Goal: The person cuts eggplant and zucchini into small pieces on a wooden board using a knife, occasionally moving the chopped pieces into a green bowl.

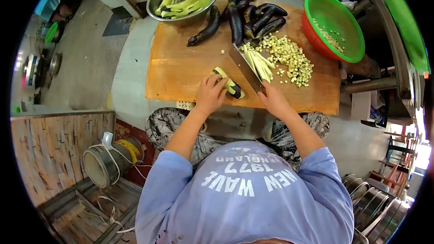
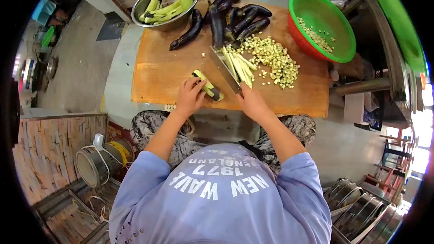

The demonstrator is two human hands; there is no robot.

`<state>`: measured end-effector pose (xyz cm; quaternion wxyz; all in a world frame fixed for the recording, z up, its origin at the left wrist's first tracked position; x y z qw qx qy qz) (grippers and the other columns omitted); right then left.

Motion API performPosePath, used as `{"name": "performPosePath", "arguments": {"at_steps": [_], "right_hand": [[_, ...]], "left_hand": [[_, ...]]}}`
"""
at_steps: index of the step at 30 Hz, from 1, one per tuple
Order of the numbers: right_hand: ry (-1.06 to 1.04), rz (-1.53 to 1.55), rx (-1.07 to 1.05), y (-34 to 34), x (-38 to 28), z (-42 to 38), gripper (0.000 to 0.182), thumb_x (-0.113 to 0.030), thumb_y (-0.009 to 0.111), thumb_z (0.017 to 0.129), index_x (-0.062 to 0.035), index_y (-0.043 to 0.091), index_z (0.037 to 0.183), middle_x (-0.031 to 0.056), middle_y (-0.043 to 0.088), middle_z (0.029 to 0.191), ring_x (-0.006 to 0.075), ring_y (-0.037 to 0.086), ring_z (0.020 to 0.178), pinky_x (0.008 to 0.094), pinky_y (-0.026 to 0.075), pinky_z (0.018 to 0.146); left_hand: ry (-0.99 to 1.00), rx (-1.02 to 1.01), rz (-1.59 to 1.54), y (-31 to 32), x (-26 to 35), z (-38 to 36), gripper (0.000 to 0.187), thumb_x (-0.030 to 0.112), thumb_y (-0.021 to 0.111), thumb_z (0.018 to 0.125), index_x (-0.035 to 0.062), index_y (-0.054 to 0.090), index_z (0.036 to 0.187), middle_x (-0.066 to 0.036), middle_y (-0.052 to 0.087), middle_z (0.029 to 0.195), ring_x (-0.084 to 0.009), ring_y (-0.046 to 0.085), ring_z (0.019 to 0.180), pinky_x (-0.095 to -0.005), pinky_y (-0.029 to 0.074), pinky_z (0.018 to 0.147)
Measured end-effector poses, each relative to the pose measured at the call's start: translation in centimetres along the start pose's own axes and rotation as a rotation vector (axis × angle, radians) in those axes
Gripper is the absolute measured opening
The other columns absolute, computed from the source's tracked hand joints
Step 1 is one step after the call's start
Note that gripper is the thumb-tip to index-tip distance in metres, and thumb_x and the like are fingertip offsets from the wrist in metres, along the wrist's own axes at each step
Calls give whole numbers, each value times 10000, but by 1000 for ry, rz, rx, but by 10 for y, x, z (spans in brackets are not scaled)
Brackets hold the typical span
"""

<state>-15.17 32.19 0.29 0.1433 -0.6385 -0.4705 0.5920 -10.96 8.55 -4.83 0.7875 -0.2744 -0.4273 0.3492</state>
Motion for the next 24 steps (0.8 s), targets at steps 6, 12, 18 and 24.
{"name": "performPosePath", "arguments": {"at_steps": [6, 12, 18, 24], "right_hand": [[-105, -181, 0, 2, -48, -27, 207, -129, 604, 883, -24, 470, 1001, 219, 621, 709, 451, 589, 676, 526, 450, 608], [-50, -247, -135, -7, -59, -44, 202, -166, 566, 894, -50, 450, 1011, 223, 622, 719, 438, 612, 701, 543, 467, 633], [-58, -315, -147, 3, -62, -27, 187, -167, 561, 895, -28, 481, 991, 219, 637, 762, 433, 619, 727, 536, 476, 648], [-82, -191, -12, 44, -28, -2, 194, -176, 571, 889, -23, 498, 982, 223, 635, 732, 437, 609, 693, 536, 476, 629]], "left_hand": [[-42, 115, -62, 12, -10, -5, 343, 106, 727, 751, 89, 626, 1079, -108, 568, 1106, -343, 498, 1011, -435, 427, 875], [-93, 91, -88, 11, -11, -5, 319, 137, 727, 766, 78, 632, 1065, -109, 577, 1123, -349, 507, 1013, -429, 444, 875], [-74, 112, -130, 10, -12, -1, 337, 126, 732, 742, 78, 629, 1059, -113, 571, 1111, -348, 496, 1020, -429, 440, 875], [-68, 121, -133, 11, -12, -6, 338, 109, 739, 721, 66, 623, 1036, -132, 557, 1074, -350, 496, 1003, -428, 436, 869]]}}
Point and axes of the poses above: each hand's wrist, its own z-axis towards the middle knuckle, its own y-axis out of the palm, x = y × z, the point moved 2 cm from there along z, towards the middle knuckle
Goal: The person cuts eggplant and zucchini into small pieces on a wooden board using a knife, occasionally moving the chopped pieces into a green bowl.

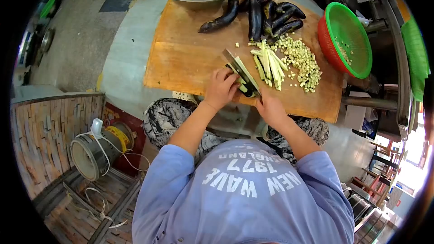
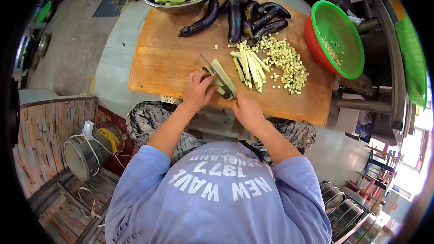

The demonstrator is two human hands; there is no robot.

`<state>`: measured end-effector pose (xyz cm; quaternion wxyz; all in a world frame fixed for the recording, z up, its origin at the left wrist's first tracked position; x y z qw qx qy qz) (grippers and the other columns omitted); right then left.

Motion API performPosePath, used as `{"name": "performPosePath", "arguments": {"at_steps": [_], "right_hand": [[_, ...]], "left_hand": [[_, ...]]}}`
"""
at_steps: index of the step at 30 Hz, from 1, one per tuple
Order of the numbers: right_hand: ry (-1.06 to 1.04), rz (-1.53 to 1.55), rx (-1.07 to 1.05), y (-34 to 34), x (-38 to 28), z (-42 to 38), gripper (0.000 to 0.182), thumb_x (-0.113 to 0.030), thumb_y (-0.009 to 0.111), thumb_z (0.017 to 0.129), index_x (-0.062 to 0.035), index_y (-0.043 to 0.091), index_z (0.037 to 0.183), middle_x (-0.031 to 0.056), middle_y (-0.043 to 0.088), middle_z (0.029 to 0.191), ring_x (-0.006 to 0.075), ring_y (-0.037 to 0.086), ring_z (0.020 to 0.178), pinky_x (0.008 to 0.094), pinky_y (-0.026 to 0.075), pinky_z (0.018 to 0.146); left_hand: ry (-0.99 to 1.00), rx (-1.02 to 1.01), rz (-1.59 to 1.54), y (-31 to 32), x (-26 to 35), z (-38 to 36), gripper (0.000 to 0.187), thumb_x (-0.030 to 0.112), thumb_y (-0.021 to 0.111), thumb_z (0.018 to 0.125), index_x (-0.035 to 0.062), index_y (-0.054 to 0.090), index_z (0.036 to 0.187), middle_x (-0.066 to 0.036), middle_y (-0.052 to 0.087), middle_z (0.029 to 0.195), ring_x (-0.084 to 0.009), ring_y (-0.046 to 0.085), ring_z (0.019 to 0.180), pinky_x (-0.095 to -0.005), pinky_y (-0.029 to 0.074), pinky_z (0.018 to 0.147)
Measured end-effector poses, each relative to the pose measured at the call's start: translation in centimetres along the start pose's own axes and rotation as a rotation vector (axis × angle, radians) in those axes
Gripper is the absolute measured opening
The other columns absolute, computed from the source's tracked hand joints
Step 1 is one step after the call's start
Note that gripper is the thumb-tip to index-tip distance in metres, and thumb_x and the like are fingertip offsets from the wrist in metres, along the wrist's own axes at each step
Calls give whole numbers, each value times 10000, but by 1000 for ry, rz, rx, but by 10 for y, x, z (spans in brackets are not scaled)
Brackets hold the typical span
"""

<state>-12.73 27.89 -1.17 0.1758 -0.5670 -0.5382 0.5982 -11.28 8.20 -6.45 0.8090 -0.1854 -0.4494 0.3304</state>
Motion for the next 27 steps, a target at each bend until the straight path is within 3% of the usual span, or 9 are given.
{"name": "performPosePath", "arguments": {"at_steps": [6, 12, 21, 27], "right_hand": [[-21, -2, -10, -40, -27, -21, 218, -162, 579, 884, -22, 500, 1032, 231, 627, 706, 443, 602, 666, 539, 475, 618], [62, -122, -178, -59, -38, -32, 214, -151, 557, 887, -19, 504, 1047, 242, 623, 709, 453, 601, 668, 540, 478, 630], [29, 4, -15, 0, -13, -2, 160, -129, 563, 875, -19, 502, 974, 257, 620, 730, 461, 603, 722, 552, 466, 655], [8, 18, 19, -30, -26, -17, 182, -135, 589, 873, -19, 493, 975, 247, 624, 729, 468, 596, 706, 555, 464, 640]], "left_hand": [[-58, 7, -32, 3, -2, -4, 322, 118, 735, 750, 50, 600, 1034, -152, 556, 1073, -364, 506, 991, -436, 443, 858], [-52, -1, -48, 2, -4, -1, 321, 128, 734, 766, 42, 595, 1043, -154, 560, 1089, -370, 507, 987, -441, 446, 854], [3, 44, -32, 2, -5, 2, 369, 81, 765, 699, 43, 598, 1025, -149, 546, 1057, -356, 505, 961, -433, 442, 829], [-4, 74, -53, 4, -7, 0, 375, 85, 773, 696, 34, 588, 1017, -151, 550, 1001, -356, 511, 927, -426, 447, 800]]}}
Point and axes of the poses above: each hand's wrist, its own z-axis towards the middle knuckle, its own y-axis out of the palm, x = y × z, the point moved 2 cm from there along z, towards the middle knuckle
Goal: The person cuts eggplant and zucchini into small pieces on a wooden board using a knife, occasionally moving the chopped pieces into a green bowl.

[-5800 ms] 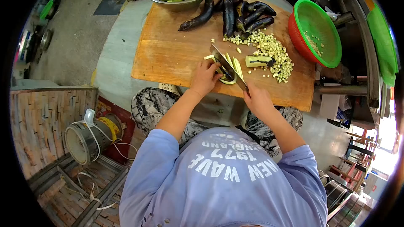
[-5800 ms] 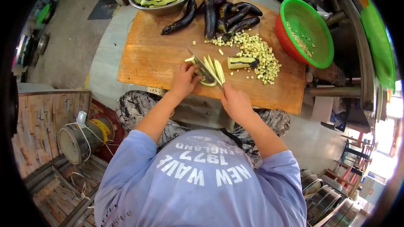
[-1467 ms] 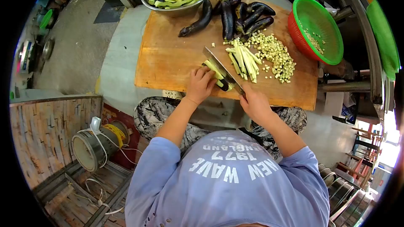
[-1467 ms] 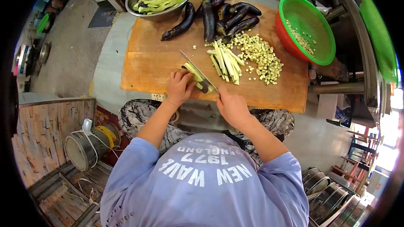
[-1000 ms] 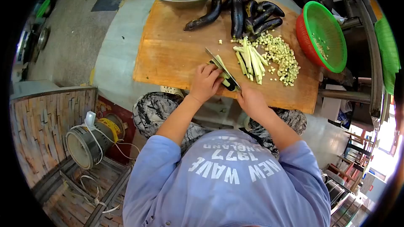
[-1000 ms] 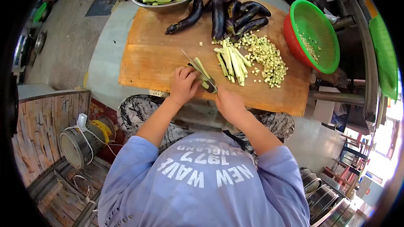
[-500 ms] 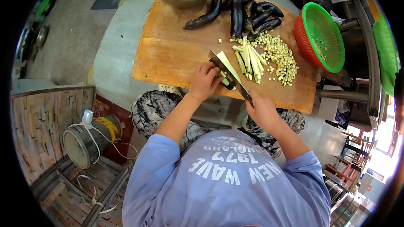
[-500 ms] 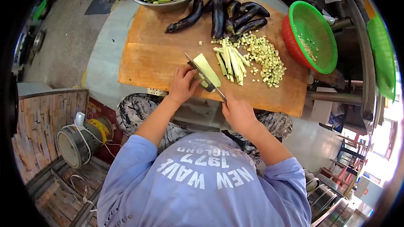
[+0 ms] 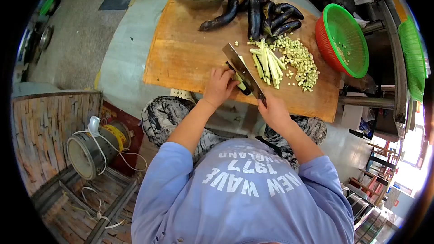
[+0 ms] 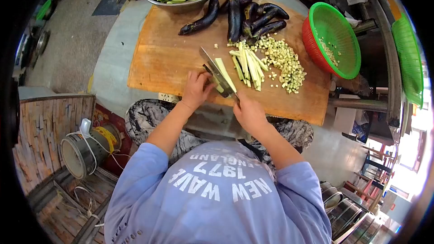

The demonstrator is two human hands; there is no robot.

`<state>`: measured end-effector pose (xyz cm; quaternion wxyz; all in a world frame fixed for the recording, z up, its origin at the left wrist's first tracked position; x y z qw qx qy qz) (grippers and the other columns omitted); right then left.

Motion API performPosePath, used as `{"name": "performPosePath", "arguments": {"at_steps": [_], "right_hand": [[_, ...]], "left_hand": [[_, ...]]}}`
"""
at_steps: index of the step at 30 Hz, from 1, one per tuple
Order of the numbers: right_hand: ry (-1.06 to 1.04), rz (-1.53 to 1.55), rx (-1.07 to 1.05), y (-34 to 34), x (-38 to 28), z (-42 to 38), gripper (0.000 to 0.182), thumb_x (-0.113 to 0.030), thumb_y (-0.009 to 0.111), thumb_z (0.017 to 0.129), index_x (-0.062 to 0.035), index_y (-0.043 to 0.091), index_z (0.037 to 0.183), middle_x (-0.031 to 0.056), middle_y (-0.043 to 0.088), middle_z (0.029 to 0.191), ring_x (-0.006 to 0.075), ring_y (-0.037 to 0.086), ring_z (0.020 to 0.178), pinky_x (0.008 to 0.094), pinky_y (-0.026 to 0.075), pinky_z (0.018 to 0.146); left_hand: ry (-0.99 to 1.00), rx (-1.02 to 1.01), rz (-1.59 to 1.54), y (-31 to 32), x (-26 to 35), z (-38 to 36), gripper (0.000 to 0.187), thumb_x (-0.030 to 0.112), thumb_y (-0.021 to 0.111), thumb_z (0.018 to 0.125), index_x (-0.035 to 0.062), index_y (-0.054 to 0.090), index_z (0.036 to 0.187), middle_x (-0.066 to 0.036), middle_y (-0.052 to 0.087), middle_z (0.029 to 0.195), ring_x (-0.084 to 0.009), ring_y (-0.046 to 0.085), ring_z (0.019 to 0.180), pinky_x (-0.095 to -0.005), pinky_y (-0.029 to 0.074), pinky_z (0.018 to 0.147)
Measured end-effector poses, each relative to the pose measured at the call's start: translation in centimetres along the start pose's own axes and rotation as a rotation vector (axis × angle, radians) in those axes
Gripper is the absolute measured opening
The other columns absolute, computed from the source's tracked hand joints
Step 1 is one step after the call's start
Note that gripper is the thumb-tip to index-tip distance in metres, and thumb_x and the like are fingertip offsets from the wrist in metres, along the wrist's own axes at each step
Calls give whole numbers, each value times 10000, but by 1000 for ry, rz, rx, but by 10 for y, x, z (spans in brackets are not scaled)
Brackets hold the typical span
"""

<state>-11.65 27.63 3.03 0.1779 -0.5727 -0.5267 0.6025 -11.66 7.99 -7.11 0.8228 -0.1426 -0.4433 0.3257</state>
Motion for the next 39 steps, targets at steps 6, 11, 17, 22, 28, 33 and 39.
{"name": "performPosePath", "arguments": {"at_steps": [6, 11, 17, 22, 28, 33, 39], "right_hand": [[41, -76, -140, -19, -10, -18, 198, -150, 581, 884, -15, 477, 985, 257, 618, 719, 468, 599, 707, 551, 467, 661], [58, -79, -193, -16, -10, -17, 199, -159, 559, 899, -6, 469, 989, 263, 614, 715, 476, 597, 711, 555, 467, 665], [75, -77, -187, -15, -17, -9, 185, -149, 562, 893, 4, 487, 965, 268, 613, 740, 476, 595, 734, 552, 461, 671], [65, -58, -229, -17, -17, 4, 168, -140, 555, 876, 7, 514, 947, 293, 613, 774, 481, 599, 763, 559, 466, 695], [90, -73, -182, 10, -11, 14, 165, -130, 553, 869, 15, 520, 941, 281, 621, 781, 468, 610, 762, 546, 473, 690], [46, 93, -47, 29, 26, 19, 192, -126, 591, 860, 29, 544, 963, 266, 627, 790, 433, 619, 748, 487, 481, 662], [55, 200, 14, 4, 28, 21, 198, -125, 608, 861, 28, 545, 970, 233, 620, 762, 414, 616, 728, 472, 478, 657]], "left_hand": [[-31, -4, -19, -2, 0, 1, 339, 113, 767, 728, 20, 572, 989, -161, 556, 997, -371, 515, 938, -438, 447, 815], [-46, -22, -12, 0, -2, 0, 327, 133, 771, 728, 23, 576, 967, -166, 556, 1002, -373, 518, 957, -442, 443, 836], [-99, -49, -6, -1, 0, 2, 310, 117, 767, 720, 23, 589, 956, -153, 563, 994, -365, 523, 945, -432, 442, 831], [-74, -19, -24, -1, -1, 2, 301, 89, 769, 699, 27, 598, 939, -140, 571, 976, -350, 525, 930, -421, 446, 816], [-60, -39, -2, 1, -4, -1, 302, 69, 765, 685, 28, 604, 937, -131, 580, 990, -339, 528, 934, -409, 449, 809], [-30, -90, 1, 1, 1, 3, 318, 68, 750, 704, 25, 618, 990, -138, 593, 1067, -346, 534, 1004, -402, 455, 861], [63, -209, 80, 7, 3, 8, 350, 68, 735, 718, 34, 622, 1048, -153, 573, 1180, -367, 502, 1118, -419, 442, 935]]}}
Point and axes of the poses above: each hand's wrist, its own z-axis towards the middle knuckle, its own y-axis out of the palm, x = y × z, the point moved 2 cm from there along z, towards the middle knuckle
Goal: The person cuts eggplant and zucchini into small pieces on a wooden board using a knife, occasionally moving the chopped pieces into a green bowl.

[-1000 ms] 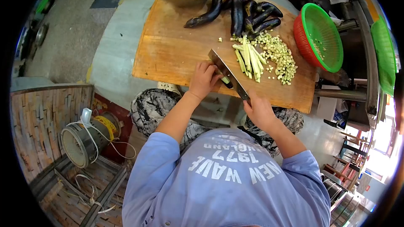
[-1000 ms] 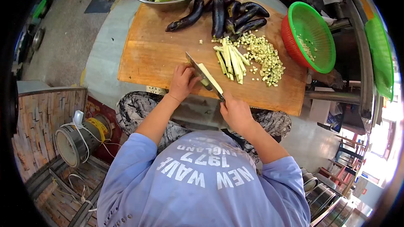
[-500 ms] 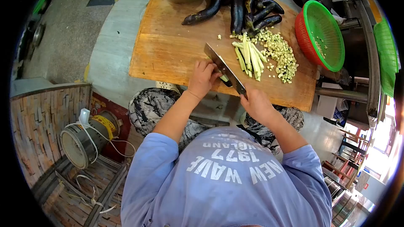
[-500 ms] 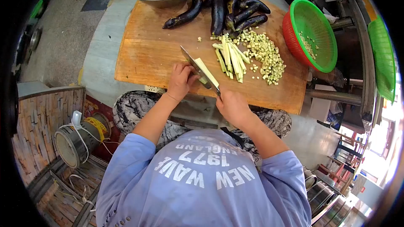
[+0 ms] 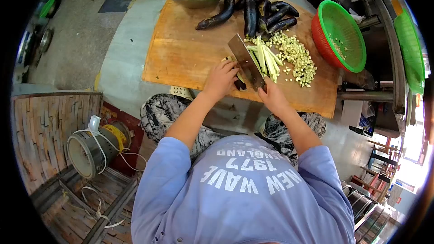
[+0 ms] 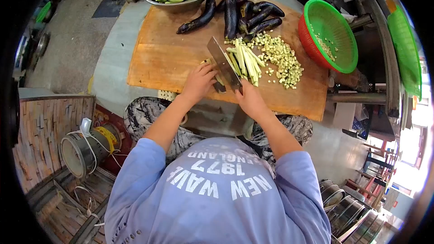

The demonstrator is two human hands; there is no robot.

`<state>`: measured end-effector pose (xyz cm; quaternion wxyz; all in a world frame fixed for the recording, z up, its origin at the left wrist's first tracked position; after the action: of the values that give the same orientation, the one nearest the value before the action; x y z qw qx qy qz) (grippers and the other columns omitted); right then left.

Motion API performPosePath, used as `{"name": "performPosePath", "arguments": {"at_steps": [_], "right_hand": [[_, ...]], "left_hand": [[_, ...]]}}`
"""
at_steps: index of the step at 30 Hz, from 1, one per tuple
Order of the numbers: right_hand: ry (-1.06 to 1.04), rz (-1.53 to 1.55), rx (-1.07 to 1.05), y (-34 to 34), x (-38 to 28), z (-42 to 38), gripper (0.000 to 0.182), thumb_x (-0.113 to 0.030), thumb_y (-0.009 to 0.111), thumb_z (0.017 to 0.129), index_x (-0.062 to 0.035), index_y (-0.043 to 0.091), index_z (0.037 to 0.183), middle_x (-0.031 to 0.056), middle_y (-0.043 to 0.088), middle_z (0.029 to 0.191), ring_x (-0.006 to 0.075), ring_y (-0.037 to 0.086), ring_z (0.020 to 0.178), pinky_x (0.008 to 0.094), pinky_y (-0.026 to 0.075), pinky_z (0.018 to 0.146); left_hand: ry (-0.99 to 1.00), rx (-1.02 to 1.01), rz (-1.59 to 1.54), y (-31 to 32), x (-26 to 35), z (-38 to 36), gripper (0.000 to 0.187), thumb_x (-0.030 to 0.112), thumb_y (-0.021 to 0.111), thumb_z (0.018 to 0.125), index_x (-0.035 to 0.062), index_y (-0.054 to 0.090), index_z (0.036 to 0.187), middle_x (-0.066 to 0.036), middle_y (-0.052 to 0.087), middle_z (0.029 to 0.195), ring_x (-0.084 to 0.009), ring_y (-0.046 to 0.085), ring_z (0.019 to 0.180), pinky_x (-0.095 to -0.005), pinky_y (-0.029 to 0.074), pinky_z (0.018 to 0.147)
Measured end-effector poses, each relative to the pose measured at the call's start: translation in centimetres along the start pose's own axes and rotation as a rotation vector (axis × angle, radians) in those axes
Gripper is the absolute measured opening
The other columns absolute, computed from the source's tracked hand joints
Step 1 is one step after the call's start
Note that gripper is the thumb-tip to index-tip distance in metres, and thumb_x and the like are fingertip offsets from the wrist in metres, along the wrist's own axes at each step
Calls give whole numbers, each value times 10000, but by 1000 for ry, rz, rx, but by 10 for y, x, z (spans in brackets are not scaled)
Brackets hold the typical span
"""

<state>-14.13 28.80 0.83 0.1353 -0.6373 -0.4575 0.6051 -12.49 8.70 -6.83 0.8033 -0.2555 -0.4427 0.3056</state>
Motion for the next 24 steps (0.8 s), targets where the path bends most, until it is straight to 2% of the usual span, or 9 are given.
{"name": "performPosePath", "arguments": {"at_steps": [2, 5, 11, 14, 19, 24], "right_hand": [[7, -140, -13, -5, -10, -6, 184, -133, 603, 865, 19, 534, 940, 235, 623, 758, 434, 610, 723, 490, 481, 659], [-50, -163, 67, 4, -12, -17, 180, -147, 598, 866, 2, 513, 921, 234, 625, 740, 457, 603, 721, 523, 480, 662], [-61, -277, 11, 12, -22, -22, 185, -152, 580, 871, 0, 502, 943, 248, 625, 726, 454, 616, 725, 550, 478, 675], [41, -319, -93, 11, -36, -22, 191, -149, 571, 876, 1, 489, 961, 265, 628, 745, 456, 618, 717, 559, 477, 678], [63, -182, -10, 41, -17, -12, 209, -136, 561, 881, 2, 474, 1011, 271, 632, 767, 468, 609, 718, 556, 476, 667], [18, -128, -6, 28, -15, -22, 213, -134, 555, 888, 0, 472, 1031, 279, 627, 771, 479, 602, 742, 560, 471, 675]], "left_hand": [[-70, 47, -4, -2, 4, 1, 344, 64, 735, 716, 38, 623, 1039, -152, 564, 1169, -369, 499, 1100, -432, 438, 925], [-165, 28, -17, 7, -7, -6, 345, 67, 740, 712, 46, 621, 1035, -151, 553, 1127, -363, 500, 1050, -440, 434, 903], [-150, -36, -13, -4, -7, 0, 355, 77, 745, 716, 60, 611, 1044, -133, 556, 1082, -352, 496, 1011, -433, 430, 878], [-146, -30, -30, -5, -7, 0, 352, 84, 745, 719, 62, 613, 1045, -124, 561, 1076, -345, 498, 1009, -433, 432, 871], [-177, -70, -19, -7, -10, 1, 373, 100, 750, 716, 59, 609, 1059, -116, 564, 1084, -327, 506, 1026, -422, 434, 881], [-211, -58, -57, -7, -10, -3, 362, 118, 760, 717, 43, 608, 1037, -124, 564, 1101, -335, 511, 1042, -416, 440, 884]]}}
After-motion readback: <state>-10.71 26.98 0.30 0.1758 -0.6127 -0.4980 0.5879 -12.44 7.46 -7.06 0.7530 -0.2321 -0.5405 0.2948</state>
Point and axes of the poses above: each hand's wrist, its own z-axis towards the middle knuckle, its own y-axis out of the palm, x = y × z, the point moved 2 cm from there along z, towards the middle knuckle
